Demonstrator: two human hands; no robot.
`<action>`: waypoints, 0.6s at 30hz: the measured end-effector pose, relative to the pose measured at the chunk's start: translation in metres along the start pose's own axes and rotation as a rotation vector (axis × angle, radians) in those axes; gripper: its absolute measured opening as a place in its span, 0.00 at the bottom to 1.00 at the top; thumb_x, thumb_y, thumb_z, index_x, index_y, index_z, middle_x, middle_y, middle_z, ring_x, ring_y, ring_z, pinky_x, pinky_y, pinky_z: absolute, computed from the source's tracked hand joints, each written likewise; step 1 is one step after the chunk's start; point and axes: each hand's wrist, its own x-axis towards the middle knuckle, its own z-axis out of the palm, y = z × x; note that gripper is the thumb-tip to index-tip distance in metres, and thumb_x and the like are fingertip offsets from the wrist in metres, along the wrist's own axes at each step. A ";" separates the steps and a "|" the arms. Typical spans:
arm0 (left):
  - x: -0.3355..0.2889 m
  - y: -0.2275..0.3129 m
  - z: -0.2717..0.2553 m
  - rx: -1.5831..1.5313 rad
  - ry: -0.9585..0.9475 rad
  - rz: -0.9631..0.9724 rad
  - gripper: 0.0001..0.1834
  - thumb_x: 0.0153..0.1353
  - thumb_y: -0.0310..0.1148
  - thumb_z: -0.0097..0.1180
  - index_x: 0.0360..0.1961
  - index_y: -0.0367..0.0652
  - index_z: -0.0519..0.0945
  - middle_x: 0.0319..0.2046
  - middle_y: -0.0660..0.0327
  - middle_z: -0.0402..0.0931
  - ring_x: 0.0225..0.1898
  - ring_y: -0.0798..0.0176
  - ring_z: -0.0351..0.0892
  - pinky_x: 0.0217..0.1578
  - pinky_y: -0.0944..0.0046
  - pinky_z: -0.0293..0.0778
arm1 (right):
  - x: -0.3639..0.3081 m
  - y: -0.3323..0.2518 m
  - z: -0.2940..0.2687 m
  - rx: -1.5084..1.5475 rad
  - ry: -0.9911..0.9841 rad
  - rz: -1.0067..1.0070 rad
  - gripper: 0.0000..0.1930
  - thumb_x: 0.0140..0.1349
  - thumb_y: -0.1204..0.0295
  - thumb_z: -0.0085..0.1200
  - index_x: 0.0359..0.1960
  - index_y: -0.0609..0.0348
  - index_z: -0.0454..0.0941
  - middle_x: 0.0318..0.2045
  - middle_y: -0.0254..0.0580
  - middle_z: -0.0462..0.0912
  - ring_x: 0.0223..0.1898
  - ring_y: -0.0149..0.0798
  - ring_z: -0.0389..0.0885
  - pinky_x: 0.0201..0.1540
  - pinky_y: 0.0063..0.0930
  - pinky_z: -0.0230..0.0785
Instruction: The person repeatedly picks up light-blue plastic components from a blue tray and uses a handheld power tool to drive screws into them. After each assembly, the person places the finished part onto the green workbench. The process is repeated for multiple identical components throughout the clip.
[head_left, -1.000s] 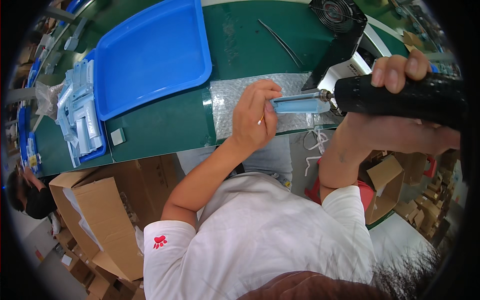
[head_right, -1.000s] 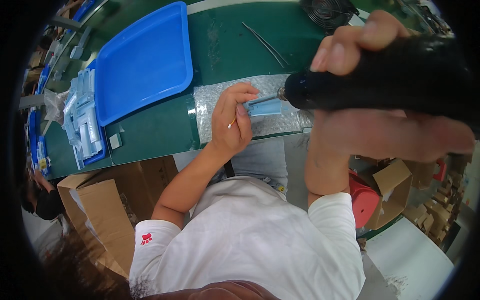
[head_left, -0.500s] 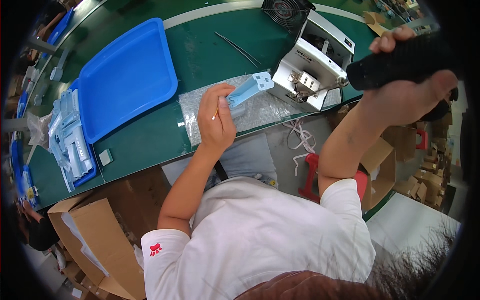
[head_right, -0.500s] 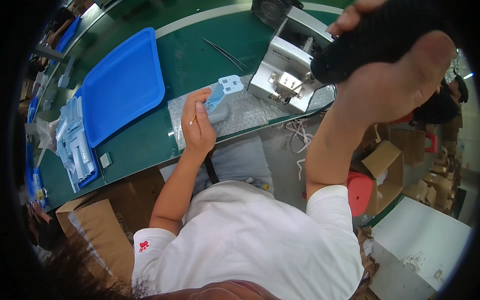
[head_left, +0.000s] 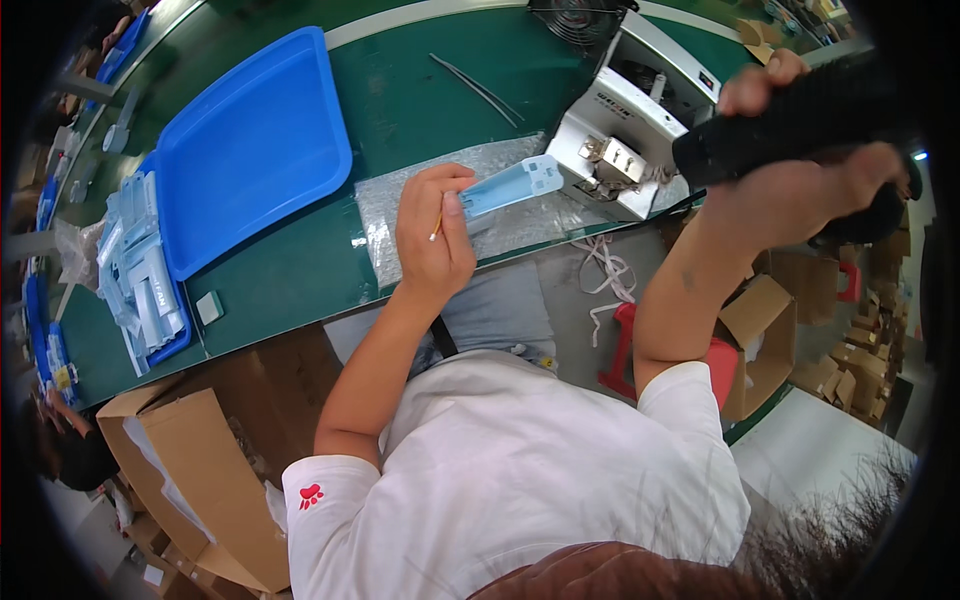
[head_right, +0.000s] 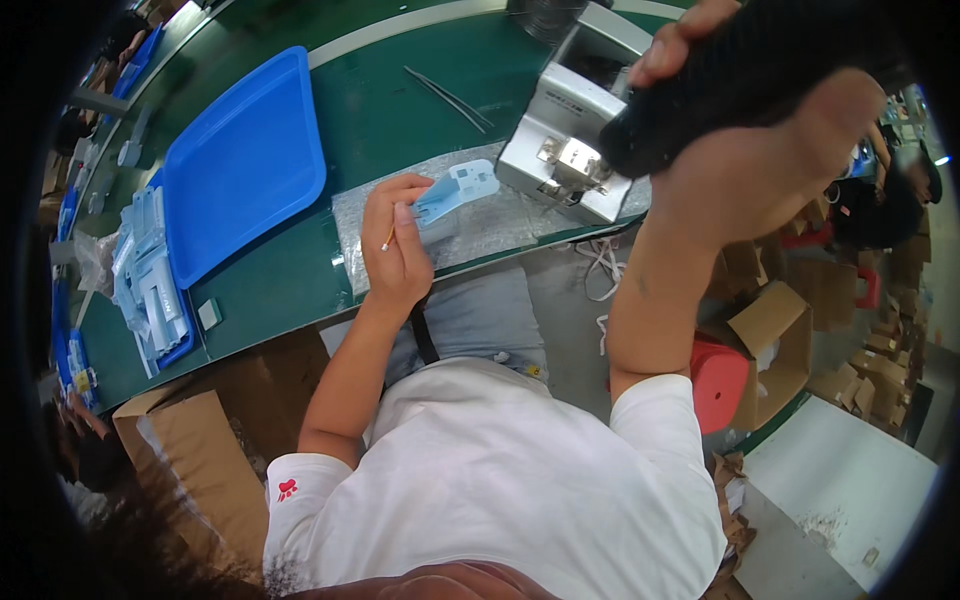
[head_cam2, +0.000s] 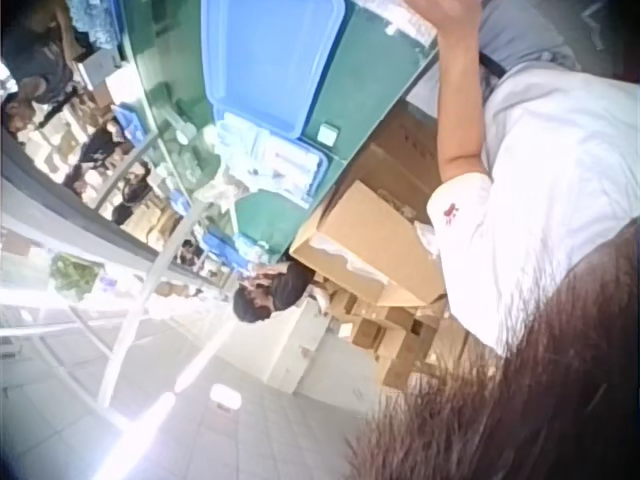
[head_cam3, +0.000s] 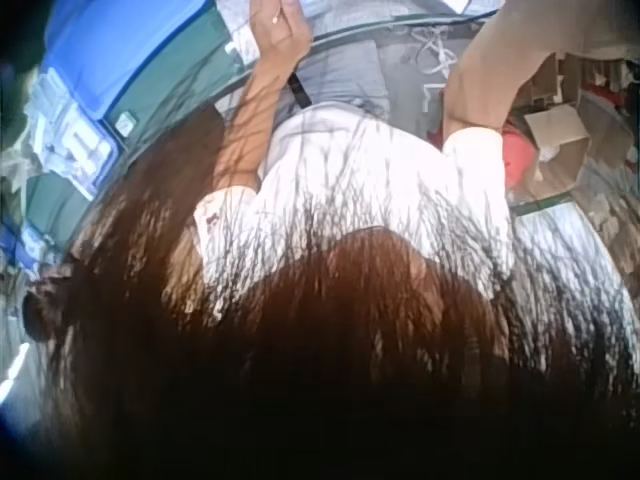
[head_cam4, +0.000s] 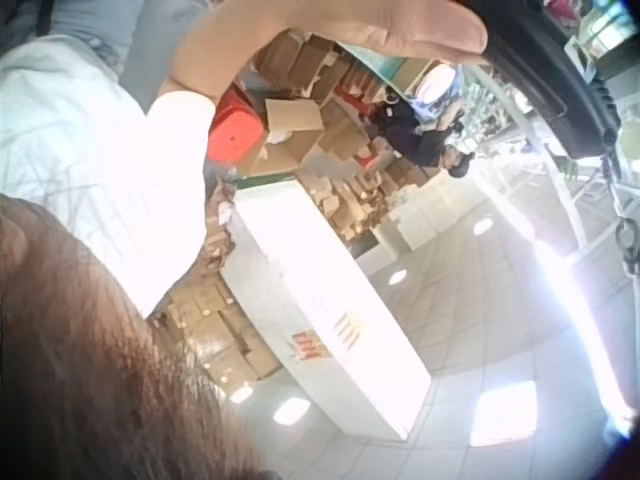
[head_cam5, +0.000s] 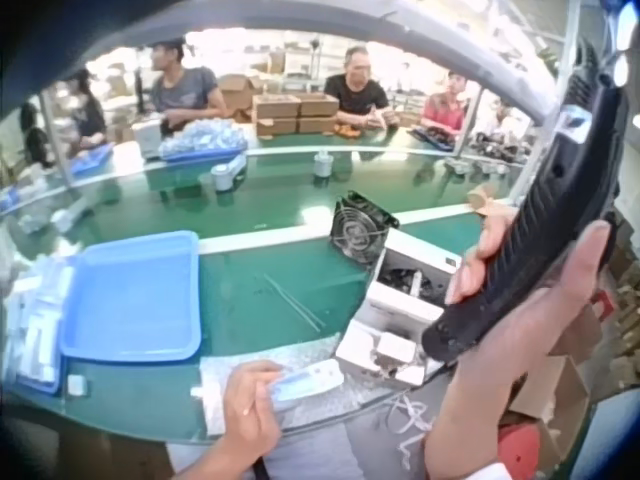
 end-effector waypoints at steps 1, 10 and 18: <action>0.000 0.000 0.000 -0.003 -0.003 0.000 0.10 0.70 0.23 0.45 0.41 0.35 0.80 0.43 0.49 0.81 0.44 0.47 0.79 0.46 0.54 0.74 | -0.005 -0.004 0.001 0.117 -0.055 0.071 0.47 0.59 0.25 0.48 0.58 0.62 0.70 0.38 0.56 0.78 0.30 0.44 0.77 0.32 0.37 0.72; 0.002 0.003 -0.003 0.015 -0.036 0.015 0.13 0.74 0.26 0.40 0.43 0.34 0.80 0.44 0.48 0.81 0.44 0.50 0.79 0.48 0.57 0.73 | -0.024 -0.015 0.046 0.591 -0.249 0.087 0.40 0.61 0.30 0.43 0.54 0.56 0.74 0.43 0.56 0.75 0.33 0.42 0.75 0.35 0.34 0.70; 0.002 0.003 -0.003 0.006 -0.043 0.001 0.13 0.72 0.23 0.40 0.42 0.34 0.79 0.44 0.49 0.81 0.44 0.50 0.79 0.47 0.57 0.73 | -0.021 0.010 0.051 0.420 -0.104 0.073 0.46 0.61 0.23 0.34 0.55 0.56 0.73 0.38 0.58 0.75 0.28 0.44 0.75 0.27 0.37 0.69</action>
